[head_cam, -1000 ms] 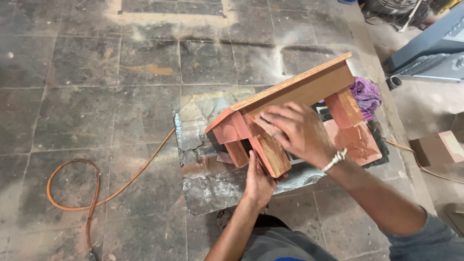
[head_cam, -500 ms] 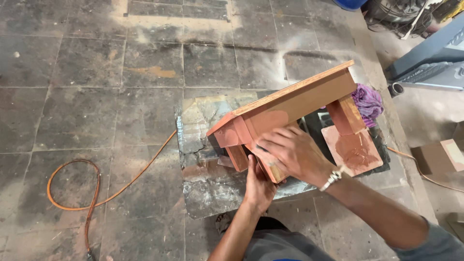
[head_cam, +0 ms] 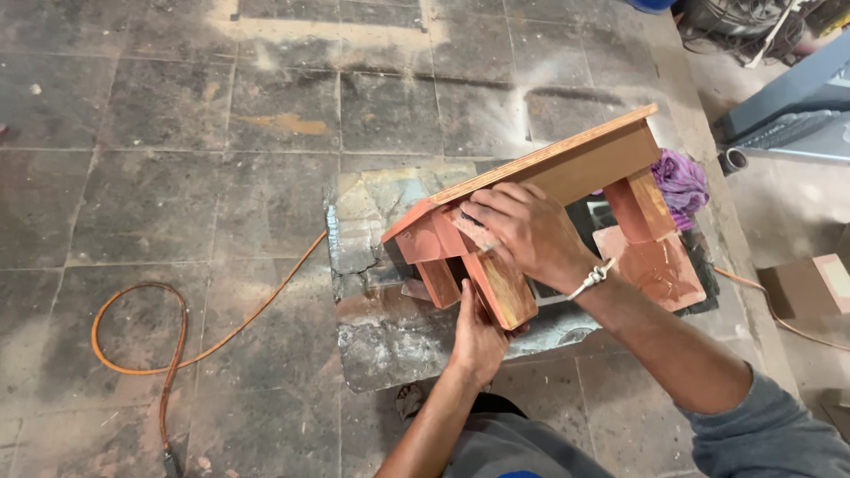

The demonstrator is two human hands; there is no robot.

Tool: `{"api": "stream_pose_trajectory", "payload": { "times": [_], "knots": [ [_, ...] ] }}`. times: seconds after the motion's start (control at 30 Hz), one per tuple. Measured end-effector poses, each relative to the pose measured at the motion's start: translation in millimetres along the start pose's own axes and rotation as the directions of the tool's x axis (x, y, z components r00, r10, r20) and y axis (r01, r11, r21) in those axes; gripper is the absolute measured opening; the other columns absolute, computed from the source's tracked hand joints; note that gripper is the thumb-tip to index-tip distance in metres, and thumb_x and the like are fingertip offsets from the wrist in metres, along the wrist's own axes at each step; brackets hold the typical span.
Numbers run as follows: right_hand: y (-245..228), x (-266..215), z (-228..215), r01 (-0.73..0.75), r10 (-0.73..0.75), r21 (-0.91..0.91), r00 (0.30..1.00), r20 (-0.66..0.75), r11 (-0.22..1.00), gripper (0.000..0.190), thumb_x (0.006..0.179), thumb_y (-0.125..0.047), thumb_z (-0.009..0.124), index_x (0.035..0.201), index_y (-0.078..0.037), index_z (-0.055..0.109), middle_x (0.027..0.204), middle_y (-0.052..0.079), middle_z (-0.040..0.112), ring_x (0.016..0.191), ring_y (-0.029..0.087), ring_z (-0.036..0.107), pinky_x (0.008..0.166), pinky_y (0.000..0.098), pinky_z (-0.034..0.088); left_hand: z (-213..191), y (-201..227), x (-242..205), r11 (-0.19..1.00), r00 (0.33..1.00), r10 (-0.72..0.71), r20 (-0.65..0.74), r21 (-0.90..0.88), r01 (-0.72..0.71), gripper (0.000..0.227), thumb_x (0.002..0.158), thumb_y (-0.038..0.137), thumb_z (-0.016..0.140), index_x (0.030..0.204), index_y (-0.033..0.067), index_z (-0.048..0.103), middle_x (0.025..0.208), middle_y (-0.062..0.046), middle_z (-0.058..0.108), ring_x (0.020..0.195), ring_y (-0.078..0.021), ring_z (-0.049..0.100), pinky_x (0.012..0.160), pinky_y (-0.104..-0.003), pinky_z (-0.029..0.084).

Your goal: The person applies a reddish-brown stain to a small wooden stool using a small rectangular applicator. They repeatedly dip the applicator into a tray of stain and rub it onto the stool's legs and top surface. Another person is visible in the background working on a different piece of furniture.

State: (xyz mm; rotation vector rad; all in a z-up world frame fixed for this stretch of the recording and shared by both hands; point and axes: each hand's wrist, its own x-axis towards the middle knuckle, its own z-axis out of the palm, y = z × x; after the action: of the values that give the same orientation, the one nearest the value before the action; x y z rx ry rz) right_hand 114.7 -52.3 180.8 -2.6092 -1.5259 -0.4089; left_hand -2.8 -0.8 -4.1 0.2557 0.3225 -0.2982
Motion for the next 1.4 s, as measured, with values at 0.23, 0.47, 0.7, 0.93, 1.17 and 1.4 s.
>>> {"api": "stream_pose_trajectory", "payload": {
  "times": [0.23,0.47,0.7,0.93,1.17,1.4],
  "knots": [
    [-22.8,-36.6,-2.0,0.042,-0.042,-0.001,0.998,-0.049,0.999,0.034,0.088,-0.021,0.065,0.119,-0.012,0.074,0.121,0.006,0.071,0.117,0.027,0.062,0.104,0.0453,0.048,3.5,8.3,4.0,0.997,0.997,0.025,0.076,-0.073,-0.02,0.075,0.099,0.07,0.037,0.148,0.0146,0.048,0.137,-0.007,0.061,0.12,-0.0251,0.06,0.09,-0.042,0.05],
    [29.6,-70.1,29.7,-0.11,0.125,0.072,0.956,-0.266,0.991,0.032,0.101,-0.02,0.06,0.132,-0.016,0.068,0.128,0.004,0.071,0.118,0.024,0.062,0.105,0.0409,0.048,3.2,7.7,0.3,1.0,0.993,0.019,0.114,0.022,-0.022,0.077,0.098,0.073,0.031,0.145,0.0149,0.049,0.135,-0.007,0.063,0.114,-0.0228,0.062,0.086,-0.039,0.05],
    [-30.8,-64.7,52.1,-0.215,0.183,-0.099,0.949,-0.256,0.972,0.039,0.099,-0.02,0.063,0.138,-0.023,0.064,0.125,0.005,0.068,0.113,0.024,0.065,0.084,0.0331,0.057,-0.4,7.9,3.6,0.998,1.0,-0.025,0.003,-0.064,0.025,0.075,0.098,0.069,0.035,0.151,0.0171,0.045,0.15,-0.005,0.056,0.137,-0.0219,0.055,0.109,-0.038,0.048],
    [28.3,-63.8,10.6,-0.396,0.394,-0.115,0.918,-0.043,0.911,0.038,0.09,-0.011,0.065,0.127,-0.013,0.072,0.126,0.008,0.072,0.089,0.023,0.066,0.075,0.0367,0.058,2.0,8.7,-1.9,0.999,0.996,0.038,0.085,0.03,-0.041,0.082,0.098,0.069,0.033,0.155,0.0114,0.039,0.152,-0.007,0.053,0.14,-0.024,0.049,0.113,-0.041,0.041],
    [-7.2,-16.8,12.5,-0.625,0.626,0.11,0.78,0.029,0.773,0.026,0.093,-0.016,0.063,0.116,-0.011,0.075,0.108,0.009,0.073,0.092,0.025,0.07,0.082,0.0386,0.059,-2.8,6.1,-0.5,0.997,0.989,0.073,0.13,0.017,-0.075,0.082,0.098,0.07,0.03,0.152,0.0093,0.042,0.144,-0.008,0.058,0.131,-0.0239,0.056,0.108,-0.04,0.044],
    [-63.2,-28.8,-8.0,-0.149,0.157,0.216,0.987,-0.02,0.965,0.034,0.08,-0.014,0.067,0.113,-0.005,0.075,0.111,0.01,0.074,0.092,0.029,0.068,0.079,0.0424,0.057,-24.9,-0.6,17.8,0.77,0.728,0.626,-0.279,0.368,-0.521,0.054,0.108,0.048,0.041,0.136,0.0052,0.057,0.108,-0.003,0.066,0.094,-0.0128,0.06,0.08,-0.031,0.047]
  ]
}}
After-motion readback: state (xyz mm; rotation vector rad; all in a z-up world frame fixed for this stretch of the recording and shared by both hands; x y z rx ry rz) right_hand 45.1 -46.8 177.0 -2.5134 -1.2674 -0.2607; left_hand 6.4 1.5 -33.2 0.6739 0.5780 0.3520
